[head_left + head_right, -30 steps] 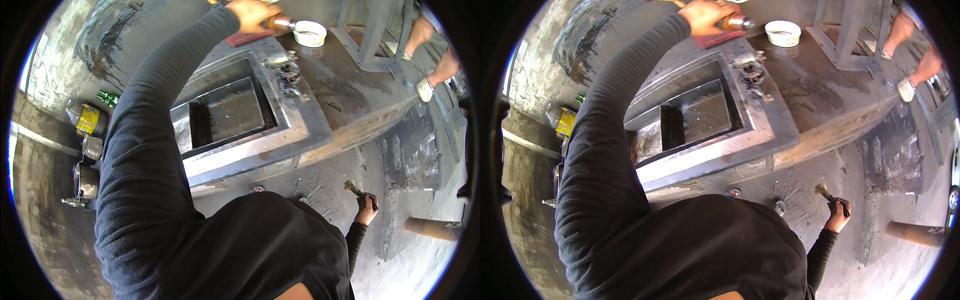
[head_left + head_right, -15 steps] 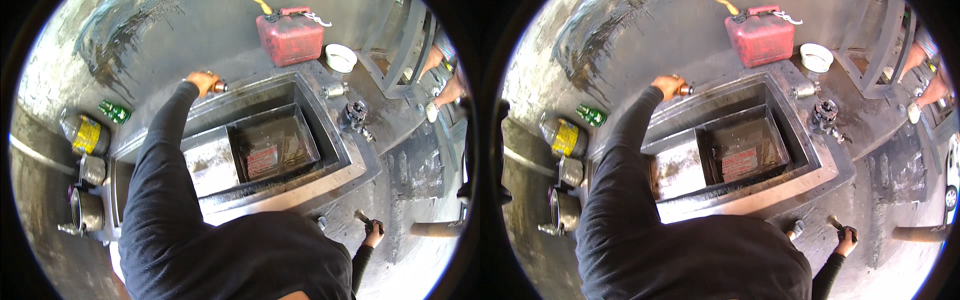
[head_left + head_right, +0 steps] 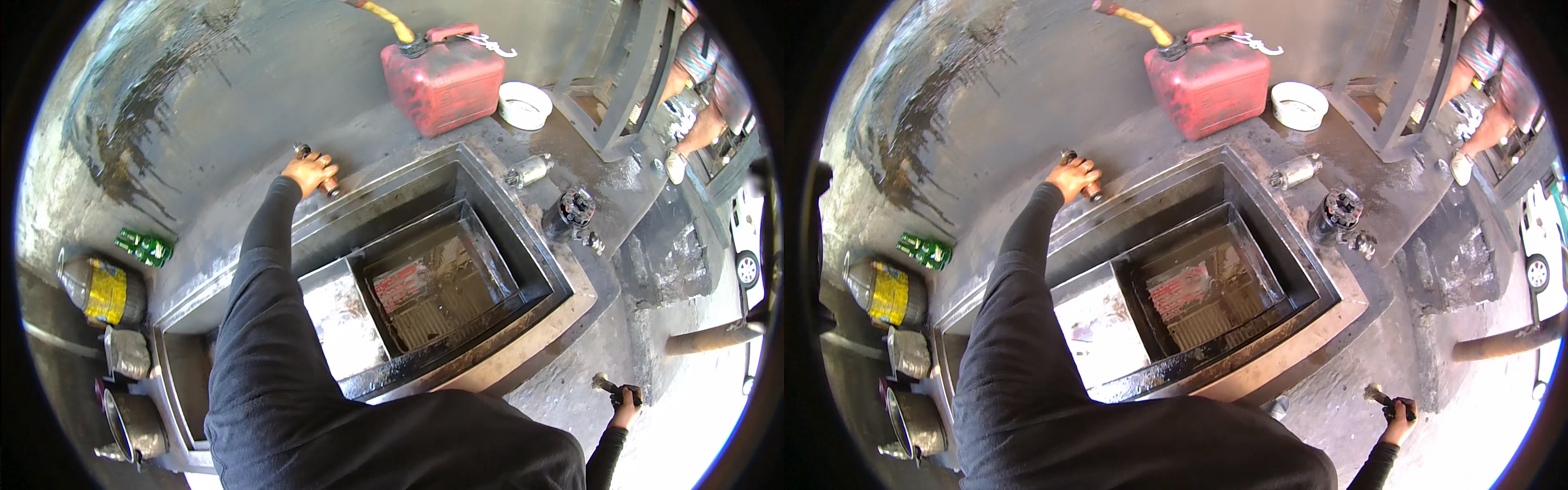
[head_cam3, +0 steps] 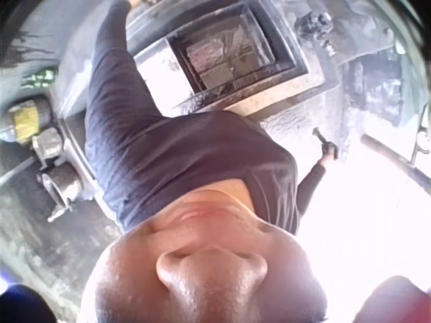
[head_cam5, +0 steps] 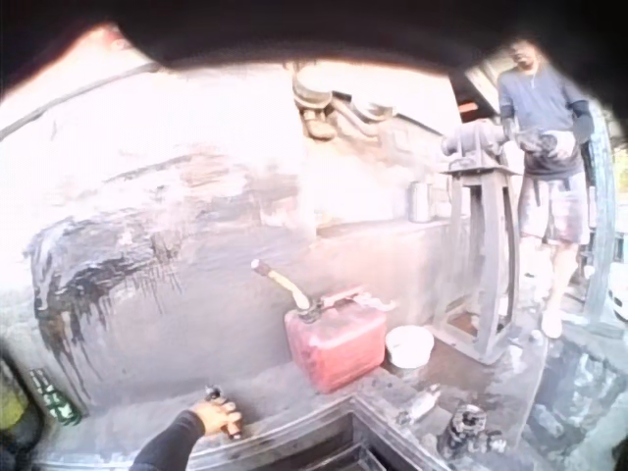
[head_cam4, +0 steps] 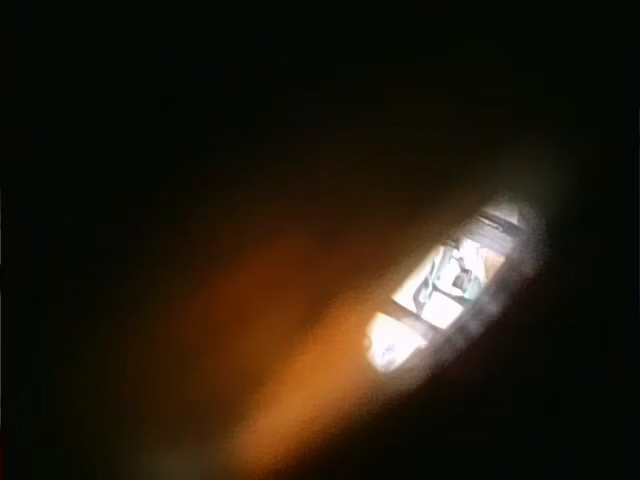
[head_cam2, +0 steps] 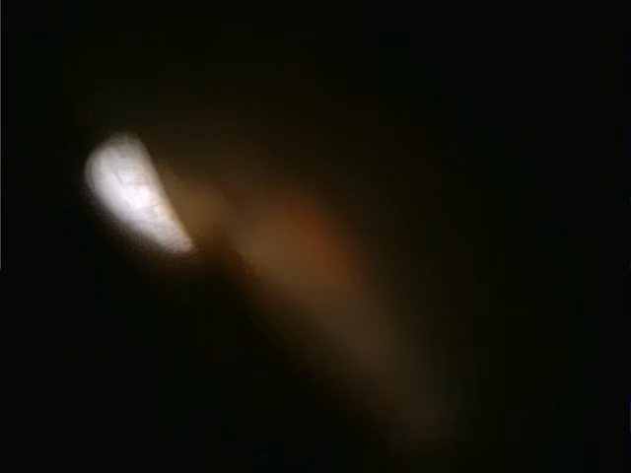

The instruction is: The person scrubs several small mechanical parts with a brush in a metal sink, rinsing them with water and placing them on the sink edge. The person handles a cylindrical part, a larger cylindrical housing, and a smaller cylindrical component, cleaning each one individually.

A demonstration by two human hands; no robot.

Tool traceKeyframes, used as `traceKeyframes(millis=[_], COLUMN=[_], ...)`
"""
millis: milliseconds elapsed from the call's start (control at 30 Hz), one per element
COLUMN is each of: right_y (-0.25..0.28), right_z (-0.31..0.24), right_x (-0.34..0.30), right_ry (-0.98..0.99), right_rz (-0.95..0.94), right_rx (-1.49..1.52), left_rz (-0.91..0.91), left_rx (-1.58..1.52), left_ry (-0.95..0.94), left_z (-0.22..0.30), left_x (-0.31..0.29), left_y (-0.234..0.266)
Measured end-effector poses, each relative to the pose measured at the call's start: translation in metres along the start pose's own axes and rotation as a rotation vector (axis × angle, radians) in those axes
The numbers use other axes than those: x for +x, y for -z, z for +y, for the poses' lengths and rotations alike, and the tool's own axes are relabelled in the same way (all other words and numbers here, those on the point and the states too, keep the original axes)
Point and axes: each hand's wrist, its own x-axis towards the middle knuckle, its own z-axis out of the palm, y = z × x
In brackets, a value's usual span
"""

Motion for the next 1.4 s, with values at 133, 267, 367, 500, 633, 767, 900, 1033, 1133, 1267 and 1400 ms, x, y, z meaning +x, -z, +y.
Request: traceKeyframes(millis=[133,267,367,500,633,767,900,1033,1133,1267,1400], right_y=[0.014,0.015,0.016,-0.007,0.023,0.031,0.04,0.029,0.003,-0.017,-0.009], right_z=[0.012,0.012,0.02,0.008,0.067,0.077,0.085,0.075,0.035,0.006,0.028], right_x=[0.001,0.002,0.01,0.004,0.048,0.054,0.06,0.049,0.022,0.022,0.027], right_ry=[-0.036,-0.025,-0.006,-0.01,-0.015,0.017,0.035,0.026,0.037,0.135,0.13], right_rz=[-0.004,0.047,-0.01,-0.008,-0.001,-0.014,0.001,0.055,0.012,0.043,0.066], right_rx=[-0.005,-0.002,0.027,-0.027,0.009,0.043,0.039,0.017,-0.029,-0.108,0.036], left_rz=[0.004,0.001,-0.04,-0.06,-0.119,-0.172,-0.132,0.25,0.575,0.642,0.524], left_rx=[0.09,-0.019,-0.076,-0.082,-0.083,-0.098,-0.112,-0.245,-0.483,-1.283,-1.495], left_ry=[-0.069,0.004,0.097,0.217,0.348,0.438,0.462,0.642,0.526,0.247,-0.011], left_z=[-0.013,-0.007,-0.005,0.003,0.013,0.023,0.029,0.046,0.087,0.232,0.343], left_x=[0.01,0.018,0.019,0.017,0.013,0.008,-0.001,0.007,0.04,0.085,0.138], left_y=[-0.025,-0.026,-0.025,-0.014,0.0,0.015,0.022,0.033,0.059,0.125,0.162])
